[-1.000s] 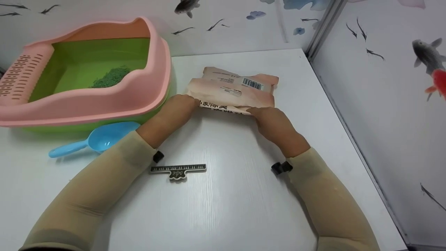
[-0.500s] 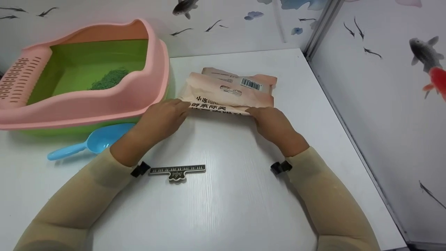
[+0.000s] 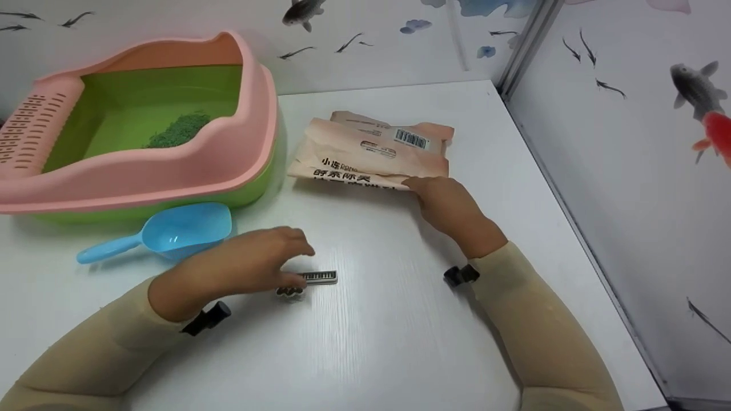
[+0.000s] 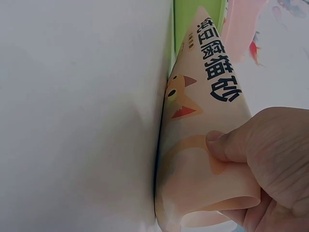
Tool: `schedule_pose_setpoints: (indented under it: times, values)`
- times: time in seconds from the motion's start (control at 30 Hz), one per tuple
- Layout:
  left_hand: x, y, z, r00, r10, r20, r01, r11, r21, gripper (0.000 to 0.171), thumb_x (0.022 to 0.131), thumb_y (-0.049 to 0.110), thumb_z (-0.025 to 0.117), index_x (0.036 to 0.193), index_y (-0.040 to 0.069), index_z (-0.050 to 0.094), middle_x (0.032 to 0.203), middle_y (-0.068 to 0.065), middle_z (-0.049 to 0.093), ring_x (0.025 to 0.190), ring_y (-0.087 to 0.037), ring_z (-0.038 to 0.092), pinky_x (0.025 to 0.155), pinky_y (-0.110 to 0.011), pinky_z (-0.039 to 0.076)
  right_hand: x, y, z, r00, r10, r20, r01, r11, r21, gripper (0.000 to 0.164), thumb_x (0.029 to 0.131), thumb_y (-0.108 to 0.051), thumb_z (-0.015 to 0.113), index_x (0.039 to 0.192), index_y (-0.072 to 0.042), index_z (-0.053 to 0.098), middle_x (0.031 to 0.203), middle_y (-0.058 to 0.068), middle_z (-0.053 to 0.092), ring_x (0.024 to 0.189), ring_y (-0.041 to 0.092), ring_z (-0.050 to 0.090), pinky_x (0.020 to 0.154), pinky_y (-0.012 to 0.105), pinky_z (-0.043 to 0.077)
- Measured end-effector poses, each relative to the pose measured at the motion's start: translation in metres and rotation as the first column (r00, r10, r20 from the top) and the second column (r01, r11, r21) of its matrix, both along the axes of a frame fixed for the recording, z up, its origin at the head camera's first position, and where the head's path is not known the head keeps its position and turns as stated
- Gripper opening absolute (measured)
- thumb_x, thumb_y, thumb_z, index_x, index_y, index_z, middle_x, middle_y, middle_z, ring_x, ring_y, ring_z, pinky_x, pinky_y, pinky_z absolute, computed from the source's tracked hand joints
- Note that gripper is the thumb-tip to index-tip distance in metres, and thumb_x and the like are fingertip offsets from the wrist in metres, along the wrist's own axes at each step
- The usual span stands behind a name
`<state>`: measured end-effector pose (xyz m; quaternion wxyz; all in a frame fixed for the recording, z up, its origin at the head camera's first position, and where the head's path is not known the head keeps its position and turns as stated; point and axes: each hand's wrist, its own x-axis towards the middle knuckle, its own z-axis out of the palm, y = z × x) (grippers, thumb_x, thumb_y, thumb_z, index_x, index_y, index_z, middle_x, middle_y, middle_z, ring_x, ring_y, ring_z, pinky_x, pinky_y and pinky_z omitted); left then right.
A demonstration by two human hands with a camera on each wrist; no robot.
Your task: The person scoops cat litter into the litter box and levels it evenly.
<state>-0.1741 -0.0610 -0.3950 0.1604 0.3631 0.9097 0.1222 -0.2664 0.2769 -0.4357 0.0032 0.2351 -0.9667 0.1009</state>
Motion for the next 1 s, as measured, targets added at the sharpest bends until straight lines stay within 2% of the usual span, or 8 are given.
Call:
schedule_pose_setpoints:
  times: [0.1, 0.2, 0.27, 0.47, 0.6, 0.73, 1.0]
  values:
    - [0.008, 0.002, -0.01, 0.999, -0.026, 0.018, 0.028, 0.997, -0.077, 0.032, 0.084, 0.031, 0.087, 0.1, 0.009, 0.07, 0.097, -0.002, 0.063, 0.09, -0.019, 0.058, 0.08, -0.037, 0.053, 0.0, -0.001, 0.001, 1.0, -0.001, 0.012, 0.001, 1.0, 0.002, 0.038, 0.104, -0.006, 0.058, 0.141, -0.014, 0.064, 0.119, 0.021, 0.075, 0.094, 0.033, 0.074, 0.084, 0.053, 0.058]
    - [0.014, 0.002, -0.019, 0.999, -0.031, 0.016, 0.033, 0.993, -0.114, 0.034, 0.079, 0.031, 0.091, 0.093, 0.012, 0.066, 0.092, 0.0, 0.059, 0.085, -0.018, 0.054, 0.075, -0.035, 0.052, 0.0, -0.001, 0.001, 1.0, 0.002, 0.015, -0.002, 1.0, 0.005, 0.039, 0.104, -0.006, 0.058, 0.142, -0.015, 0.063, 0.121, 0.021, 0.074, 0.092, 0.031, 0.073, 0.085, 0.053, 0.058]
    - [0.018, 0.002, -0.022, 1.0, -0.031, 0.0, 0.031, 0.991, -0.131, 0.037, 0.078, 0.031, 0.092, 0.094, 0.011, 0.065, 0.092, 0.0, 0.058, 0.086, -0.018, 0.053, 0.074, -0.034, 0.053, 0.0, -0.001, 0.001, 1.0, 0.001, 0.018, -0.001, 1.0, 0.005, 0.04, 0.104, -0.006, 0.058, 0.142, -0.015, 0.063, 0.122, 0.02, 0.074, 0.093, 0.03, 0.072, 0.086, 0.053, 0.058]
    - [0.025, 0.003, -0.03, 0.993, -0.052, -0.106, 0.036, 0.988, -0.153, 0.05, 0.074, 0.031, 0.094, 0.106, 0.008, 0.063, 0.093, -0.002, 0.056, 0.088, -0.019, 0.053, 0.068, -0.032, 0.055, 0.0, -0.002, 0.001, 1.0, -0.006, 0.02, 0.005, 1.0, 0.01, 0.039, 0.104, -0.006, 0.058, 0.141, -0.015, 0.064, 0.123, 0.02, 0.074, 0.095, 0.031, 0.073, 0.087, 0.054, 0.057]
    - [0.027, 0.005, -0.033, 0.987, -0.056, -0.15, 0.031, 0.987, -0.159, 0.049, 0.076, 0.027, 0.092, 0.107, 0.006, 0.061, 0.094, -0.004, 0.056, 0.088, -0.02, 0.054, 0.068, -0.032, 0.056, 0.001, -0.002, 0.002, 1.0, 0.002, 0.029, -0.002, 1.0, 0.004, 0.038, 0.104, -0.005, 0.057, 0.141, -0.014, 0.064, 0.122, 0.021, 0.074, 0.095, 0.031, 0.073, 0.087, 0.054, 0.057]
    - [0.026, 0.007, -0.033, 0.987, -0.049, -0.153, 0.025, 0.988, -0.154, 0.042, 0.079, 0.021, 0.089, 0.107, 0.005, 0.062, 0.096, -0.006, 0.058, 0.088, -0.02, 0.055, 0.07, -0.031, 0.057, 0.001, -0.002, 0.002, 1.0, 0.007, 0.029, -0.006, 1.0, -0.009, 0.038, 0.104, -0.006, 0.058, 0.141, -0.014, 0.064, 0.123, 0.02, 0.074, 0.097, 0.032, 0.073, 0.088, 0.054, 0.057]
    - [0.024, 0.007, -0.03, 0.993, -0.045, -0.109, 0.029, 0.989, -0.146, 0.025, 0.086, 0.012, 0.08, 0.105, 0.003, 0.066, 0.094, -0.007, 0.06, 0.087, -0.021, 0.056, 0.073, -0.031, 0.055, 0.001, 0.0, -0.001, 1.0, 0.014, 0.007, -0.014, 0.999, -0.042, 0.037, 0.103, -0.003, 0.06, 0.137, -0.015, 0.067, 0.119, 0.018, 0.076, 0.094, 0.032, 0.074, 0.084, 0.052, 0.058]
